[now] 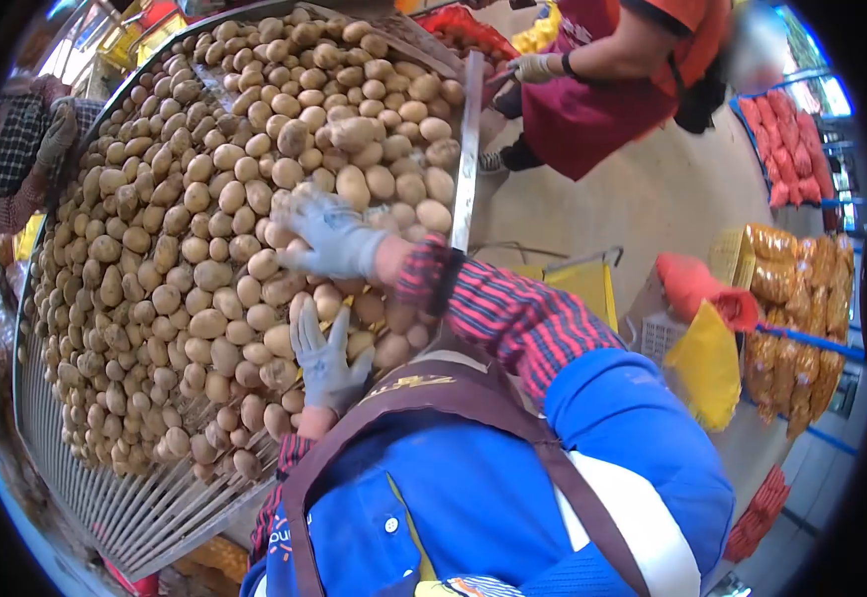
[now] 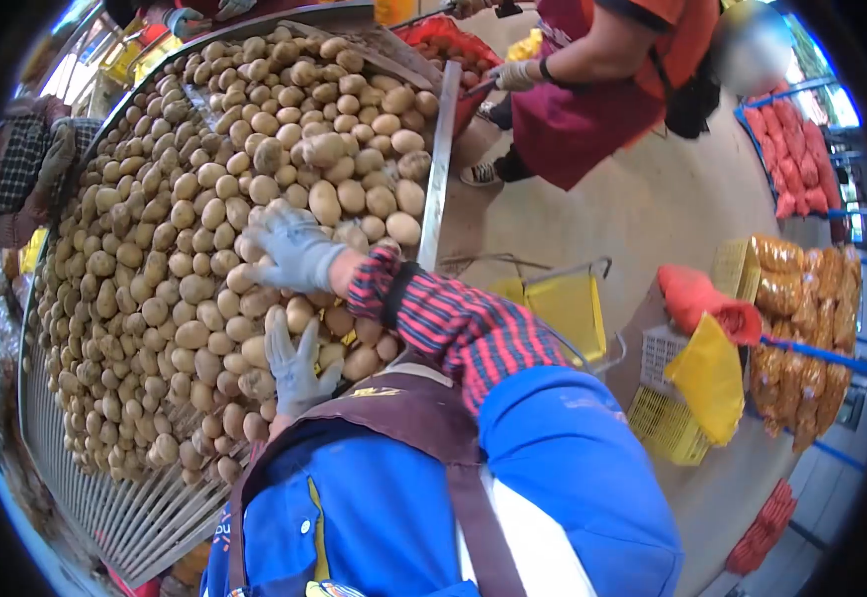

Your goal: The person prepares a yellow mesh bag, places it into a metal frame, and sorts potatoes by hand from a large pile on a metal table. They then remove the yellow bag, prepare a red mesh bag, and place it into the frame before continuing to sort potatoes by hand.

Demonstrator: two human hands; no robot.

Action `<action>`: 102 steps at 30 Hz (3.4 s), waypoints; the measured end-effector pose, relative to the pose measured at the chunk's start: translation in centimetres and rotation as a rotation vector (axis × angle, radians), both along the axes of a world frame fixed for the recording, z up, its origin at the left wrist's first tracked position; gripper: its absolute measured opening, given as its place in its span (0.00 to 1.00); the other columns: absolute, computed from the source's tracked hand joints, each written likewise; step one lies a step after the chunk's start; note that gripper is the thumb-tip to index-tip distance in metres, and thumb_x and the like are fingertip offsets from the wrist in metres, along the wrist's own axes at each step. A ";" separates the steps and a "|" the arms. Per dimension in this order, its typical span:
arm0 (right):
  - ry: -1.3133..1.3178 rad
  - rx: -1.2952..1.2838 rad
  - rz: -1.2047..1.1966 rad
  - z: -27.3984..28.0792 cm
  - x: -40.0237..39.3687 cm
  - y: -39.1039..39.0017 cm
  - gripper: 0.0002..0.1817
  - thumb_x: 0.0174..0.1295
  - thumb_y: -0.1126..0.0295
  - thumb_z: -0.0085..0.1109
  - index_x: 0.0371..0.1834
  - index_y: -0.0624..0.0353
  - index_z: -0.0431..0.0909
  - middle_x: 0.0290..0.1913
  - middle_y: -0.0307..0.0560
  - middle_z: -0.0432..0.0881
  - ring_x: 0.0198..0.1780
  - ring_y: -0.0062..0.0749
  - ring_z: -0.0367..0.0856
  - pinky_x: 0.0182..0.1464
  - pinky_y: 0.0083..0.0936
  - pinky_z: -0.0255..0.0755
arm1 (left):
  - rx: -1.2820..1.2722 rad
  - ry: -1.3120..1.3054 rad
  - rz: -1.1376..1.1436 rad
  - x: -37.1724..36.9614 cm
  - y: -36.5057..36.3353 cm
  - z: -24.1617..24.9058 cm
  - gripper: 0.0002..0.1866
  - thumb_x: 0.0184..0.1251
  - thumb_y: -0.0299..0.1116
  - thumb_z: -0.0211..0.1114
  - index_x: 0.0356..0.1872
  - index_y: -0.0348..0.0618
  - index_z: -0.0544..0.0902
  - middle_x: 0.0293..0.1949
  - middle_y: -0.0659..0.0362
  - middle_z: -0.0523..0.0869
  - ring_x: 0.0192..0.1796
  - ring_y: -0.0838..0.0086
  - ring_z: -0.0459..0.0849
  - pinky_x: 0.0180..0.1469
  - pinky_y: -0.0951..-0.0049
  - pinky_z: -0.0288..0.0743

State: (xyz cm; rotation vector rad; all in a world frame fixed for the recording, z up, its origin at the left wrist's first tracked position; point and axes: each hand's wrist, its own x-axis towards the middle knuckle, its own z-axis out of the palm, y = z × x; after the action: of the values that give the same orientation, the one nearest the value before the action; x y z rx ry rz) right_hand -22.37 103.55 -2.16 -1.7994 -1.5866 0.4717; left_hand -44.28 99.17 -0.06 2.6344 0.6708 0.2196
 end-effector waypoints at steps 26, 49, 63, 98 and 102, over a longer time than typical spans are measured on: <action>-0.306 -0.122 -0.283 2.6 5.4 -5.8 0.17 0.63 0.60 0.65 0.50 0.59 0.82 0.48 0.58 0.86 0.52 0.51 0.86 0.57 0.43 0.78 | -0.313 -0.293 0.249 -2.7 -2.8 2.6 0.22 0.66 0.29 0.69 0.61 0.38 0.80 0.58 0.48 0.84 0.63 0.52 0.80 0.68 0.56 0.72; 0.104 0.285 0.241 3.9 5.9 0.9 0.23 0.58 0.54 0.71 0.47 0.59 0.79 0.44 0.54 0.81 0.49 0.51 0.80 0.49 0.47 0.71 | -2.307 -1.432 0.809 4.6 2.0 5.6 0.24 0.83 0.51 0.52 0.66 0.47 0.78 0.59 0.51 0.85 0.59 0.60 0.85 0.58 0.50 0.85; 0.118 0.013 0.343 6.9 -1.5 8.2 0.13 0.64 0.62 0.67 0.46 0.58 0.82 0.39 0.53 0.84 0.44 0.53 0.83 0.47 0.44 0.76 | -2.021 -1.878 0.779 -9.0 2.3 2.9 0.29 0.82 0.57 0.52 0.60 0.38 0.77 0.54 0.48 0.84 0.52 0.59 0.86 0.51 0.61 0.88; 0.603 -0.194 0.687 10.8 -1.2 3.3 0.30 0.70 0.58 0.65 0.70 0.60 0.71 0.65 0.54 0.74 0.64 0.44 0.78 0.67 0.40 0.72 | -1.347 -0.864 0.681 -3.4 -1.0 5.5 0.32 0.82 0.51 0.55 0.78 0.46 0.65 0.74 0.51 0.73 0.76 0.61 0.72 0.73 0.55 0.73; 0.024 0.001 0.631 3.6 0.1 2.2 0.30 0.61 0.55 0.69 0.63 0.59 0.75 0.61 0.63 0.78 0.63 0.61 0.77 0.63 0.45 0.74 | -2.163 -1.544 0.352 -4.7 -4.3 1.9 0.34 0.82 0.57 0.51 0.77 0.45 0.66 0.72 0.52 0.76 0.70 0.65 0.78 0.61 0.61 0.84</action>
State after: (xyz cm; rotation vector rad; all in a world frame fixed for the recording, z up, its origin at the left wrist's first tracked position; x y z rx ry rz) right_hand -22.26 105.72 1.42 -1.2524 -2.1245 0.7686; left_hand -49.03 94.84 1.81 -0.0423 0.2517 0.7935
